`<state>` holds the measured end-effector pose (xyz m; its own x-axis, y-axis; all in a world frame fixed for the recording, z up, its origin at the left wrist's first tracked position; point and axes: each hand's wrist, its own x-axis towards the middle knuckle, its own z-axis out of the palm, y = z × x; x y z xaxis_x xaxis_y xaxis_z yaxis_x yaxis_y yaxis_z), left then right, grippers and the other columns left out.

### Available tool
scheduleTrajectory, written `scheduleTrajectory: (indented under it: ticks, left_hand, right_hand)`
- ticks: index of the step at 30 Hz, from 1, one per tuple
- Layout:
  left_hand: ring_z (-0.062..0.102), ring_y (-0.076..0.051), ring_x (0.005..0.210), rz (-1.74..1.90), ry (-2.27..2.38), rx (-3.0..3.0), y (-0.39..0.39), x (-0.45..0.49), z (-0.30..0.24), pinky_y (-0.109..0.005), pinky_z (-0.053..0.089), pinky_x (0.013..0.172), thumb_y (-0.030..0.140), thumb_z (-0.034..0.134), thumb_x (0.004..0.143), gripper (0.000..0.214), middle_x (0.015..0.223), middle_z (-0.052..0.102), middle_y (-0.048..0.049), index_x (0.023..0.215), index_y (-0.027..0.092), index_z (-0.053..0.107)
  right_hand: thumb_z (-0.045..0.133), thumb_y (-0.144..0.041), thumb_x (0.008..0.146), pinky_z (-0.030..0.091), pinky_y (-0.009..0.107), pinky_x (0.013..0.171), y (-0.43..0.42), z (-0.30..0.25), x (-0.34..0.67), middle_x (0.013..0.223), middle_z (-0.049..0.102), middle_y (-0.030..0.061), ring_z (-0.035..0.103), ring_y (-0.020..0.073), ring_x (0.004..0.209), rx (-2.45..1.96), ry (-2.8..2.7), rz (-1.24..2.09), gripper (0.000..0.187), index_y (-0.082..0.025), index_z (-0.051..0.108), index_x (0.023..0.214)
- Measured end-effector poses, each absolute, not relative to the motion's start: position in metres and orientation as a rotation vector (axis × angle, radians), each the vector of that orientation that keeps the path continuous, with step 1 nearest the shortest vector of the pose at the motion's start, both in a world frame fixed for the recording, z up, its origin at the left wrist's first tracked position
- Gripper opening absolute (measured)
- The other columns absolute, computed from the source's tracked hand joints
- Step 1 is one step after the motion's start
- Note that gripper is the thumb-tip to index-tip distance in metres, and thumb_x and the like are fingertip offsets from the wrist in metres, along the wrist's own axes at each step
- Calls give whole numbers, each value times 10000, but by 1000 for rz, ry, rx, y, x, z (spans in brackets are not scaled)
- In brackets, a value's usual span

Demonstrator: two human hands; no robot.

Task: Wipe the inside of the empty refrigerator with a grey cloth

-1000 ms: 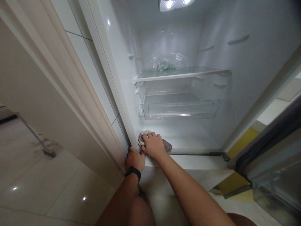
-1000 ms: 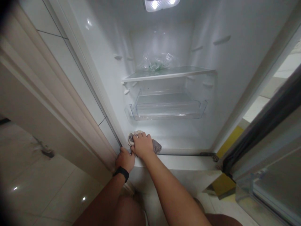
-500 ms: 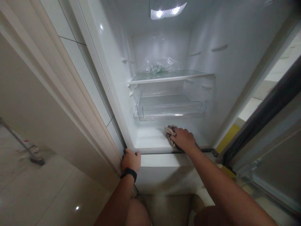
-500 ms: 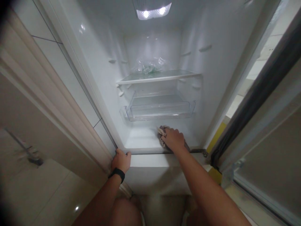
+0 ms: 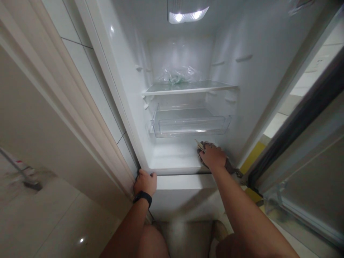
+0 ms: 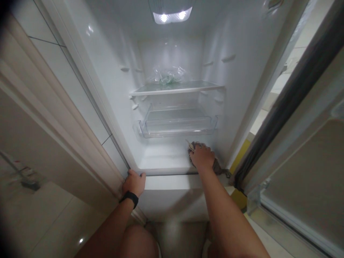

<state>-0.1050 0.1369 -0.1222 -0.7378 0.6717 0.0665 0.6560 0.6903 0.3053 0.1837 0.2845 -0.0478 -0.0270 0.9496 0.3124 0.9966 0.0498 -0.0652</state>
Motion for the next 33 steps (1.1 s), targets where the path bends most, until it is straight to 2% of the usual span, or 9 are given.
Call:
scheduleTrajectory:
  ticks: [8, 14, 20, 24, 33]
  left_hand:
    - [747, -360, 982, 488, 2854, 1108, 137, -104, -121, -420, 539, 753, 480, 463, 921, 436, 1023, 759, -198, 1189, 135, 471]
    - [744, -353, 1018, 486, 2873, 1115, 137, -105, -123, -406, 537, 782, 473, 468, 926, 434, 1008, 758, -201, 1196, 132, 470]
    - [748, -342, 989, 472, 2865, 1114, 137, -105, -122, -395, 526, 769, 461, 485, 927, 399, 1008, 760, -194, 1179, 153, 469]
    - [751, -332, 970, 468, 2843, 1108, 136, -106, -120, -386, 525, 759, 471, 502, 929, 379, 1031, 761, -183, 1158, 171, 477]
    - [746, -347, 1013, 466, 2825, 1105, 135, -104, -117, -405, 539, 786, 537, 461, 957, 452, 1057, 758, -200, 1196, 153, 469]
  right_hand:
    - [516, -439, 951, 441, 456, 931, 260, -44, 107, 1275, 672, 177, 586, 336, 1157, -1715, -2221, -153, 448, -223, 597, 1335]
    - [554, -440, 922, 408, 455, 923, 241, -47, 45, 1205, 688, 175, 570, 335, 1146, -1511, -2323, -81, 399, -206, 632, 1236]
    - [555, -443, 918, 401, 458, 925, 219, -51, -2, 1183, 690, 153, 559, 335, 1147, -1314, -2385, -40, 390, -217, 624, 1228]
    - [544, -416, 921, 401, 460, 935, 207, -51, -15, 1189, 687, 148, 549, 332, 1157, -1275, -2402, -11, 338, -214, 637, 1175]
    - [550, -450, 926, 426, 470, 952, 206, -46, -2, 1222, 688, 139, 556, 331, 1183, -1224, -2469, 22, 364, -227, 635, 1201]
